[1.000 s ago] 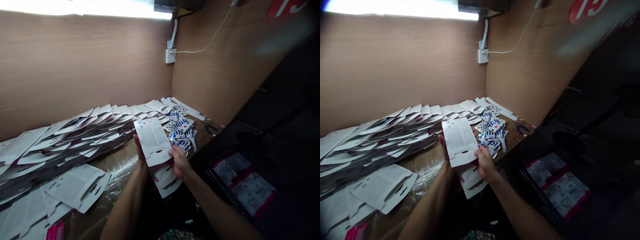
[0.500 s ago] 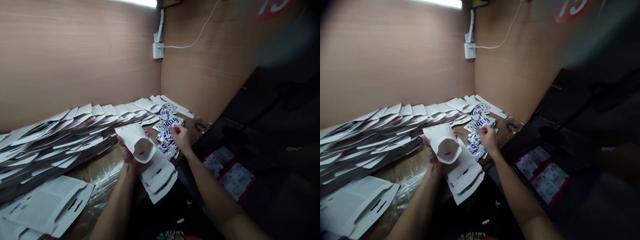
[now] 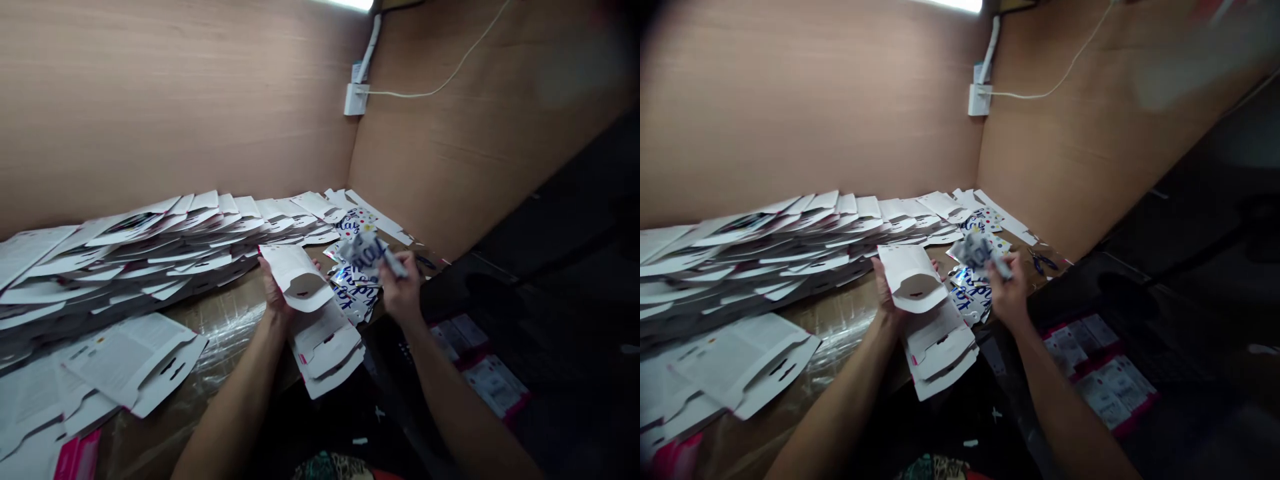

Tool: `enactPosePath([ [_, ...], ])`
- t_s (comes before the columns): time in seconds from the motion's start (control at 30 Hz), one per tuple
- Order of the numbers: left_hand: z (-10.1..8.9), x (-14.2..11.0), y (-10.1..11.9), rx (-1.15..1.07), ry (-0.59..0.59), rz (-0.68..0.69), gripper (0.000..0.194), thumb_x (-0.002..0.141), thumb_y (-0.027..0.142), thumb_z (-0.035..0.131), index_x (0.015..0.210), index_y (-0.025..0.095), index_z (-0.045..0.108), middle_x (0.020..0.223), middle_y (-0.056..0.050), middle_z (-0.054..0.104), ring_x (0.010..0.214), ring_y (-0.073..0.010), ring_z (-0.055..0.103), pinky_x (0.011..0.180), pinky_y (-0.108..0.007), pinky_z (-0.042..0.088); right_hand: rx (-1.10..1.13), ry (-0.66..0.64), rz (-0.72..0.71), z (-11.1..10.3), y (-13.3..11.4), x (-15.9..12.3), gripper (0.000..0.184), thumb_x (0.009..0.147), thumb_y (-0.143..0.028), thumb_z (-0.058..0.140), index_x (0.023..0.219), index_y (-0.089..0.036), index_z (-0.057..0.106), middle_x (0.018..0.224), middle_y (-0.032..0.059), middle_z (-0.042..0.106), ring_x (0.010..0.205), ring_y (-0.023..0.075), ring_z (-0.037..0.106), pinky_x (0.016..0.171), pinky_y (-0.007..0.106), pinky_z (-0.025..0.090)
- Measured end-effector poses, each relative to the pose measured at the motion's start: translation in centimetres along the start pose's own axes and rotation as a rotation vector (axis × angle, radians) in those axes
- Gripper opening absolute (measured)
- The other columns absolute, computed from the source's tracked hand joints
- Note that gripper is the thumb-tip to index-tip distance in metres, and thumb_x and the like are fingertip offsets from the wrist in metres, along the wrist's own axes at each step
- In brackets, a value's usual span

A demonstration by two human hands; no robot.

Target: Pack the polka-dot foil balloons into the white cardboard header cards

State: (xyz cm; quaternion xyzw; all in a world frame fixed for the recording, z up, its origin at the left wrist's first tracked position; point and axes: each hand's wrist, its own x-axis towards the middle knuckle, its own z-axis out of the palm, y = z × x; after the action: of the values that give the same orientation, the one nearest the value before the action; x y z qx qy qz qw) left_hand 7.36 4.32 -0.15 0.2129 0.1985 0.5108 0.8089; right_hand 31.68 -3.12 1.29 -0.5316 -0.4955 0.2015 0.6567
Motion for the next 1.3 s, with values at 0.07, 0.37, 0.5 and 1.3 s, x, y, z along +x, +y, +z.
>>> enactPosePath([
  [0.07,0.0,0.0,-0.2,-0.014,0.011,-0.001,0.103,0.072,0.103,0.049,0.129,0.019,0.069,0.115,-0.018,0.077,0.117,-0.0428,0.069,0.097,-0.065,0.057,-0.107,-0.363,-0.249,1.4,-2.6,-3.8,0.013,0.091,-0.018,0.064,0.101,-0.026,0.061,0.120,0.0089,0.076,0.115,0.0280,0.071,0.102,0.047,0.056],
  [0.37,0.9,-0.6,-1.1,0.014,0.006,-0.033,0.097,0.077,0.096,0.052,0.125,0.013,0.069,0.113,-0.021,0.077,0.107,-0.0406,0.074,0.093,-0.060,0.060,-0.587,-0.757,-0.464,6.5,-3.3,-6.0,0.040,0.096,-0.003,0.039,0.122,-0.018,0.065,0.110,0.0162,0.074,0.111,0.0311,0.069,0.102,0.051,0.054],
  [0.5,1.1,-0.9,-1.4,-0.035,0.013,-0.037,0.095,0.077,0.096,0.053,0.124,0.015,0.069,0.110,-0.020,0.078,0.105,-0.0415,0.074,0.092,-0.062,0.060,-0.520,-0.838,-0.506,7.9,-3.4,-5.9,0.039,0.098,-0.014,0.051,0.137,-0.017,0.056,0.125,0.0164,0.069,0.119,0.0310,0.063,0.105,0.048,0.052],
  [1.3,-2.4,2.6,0.8,0.014,0.167,0.374,0.039,0.096,0.058,0.066,0.105,0.021,0.069,0.099,-0.010,0.075,0.107,-0.0263,0.071,0.097,-0.039,0.055,-0.398,-0.791,-0.735,22.4,-14.0,7.2,0.039,0.106,-0.046,0.062,0.113,-0.008,0.064,0.104,0.0062,0.058,0.109,0.0225,0.058,0.106,0.047,0.043],
])
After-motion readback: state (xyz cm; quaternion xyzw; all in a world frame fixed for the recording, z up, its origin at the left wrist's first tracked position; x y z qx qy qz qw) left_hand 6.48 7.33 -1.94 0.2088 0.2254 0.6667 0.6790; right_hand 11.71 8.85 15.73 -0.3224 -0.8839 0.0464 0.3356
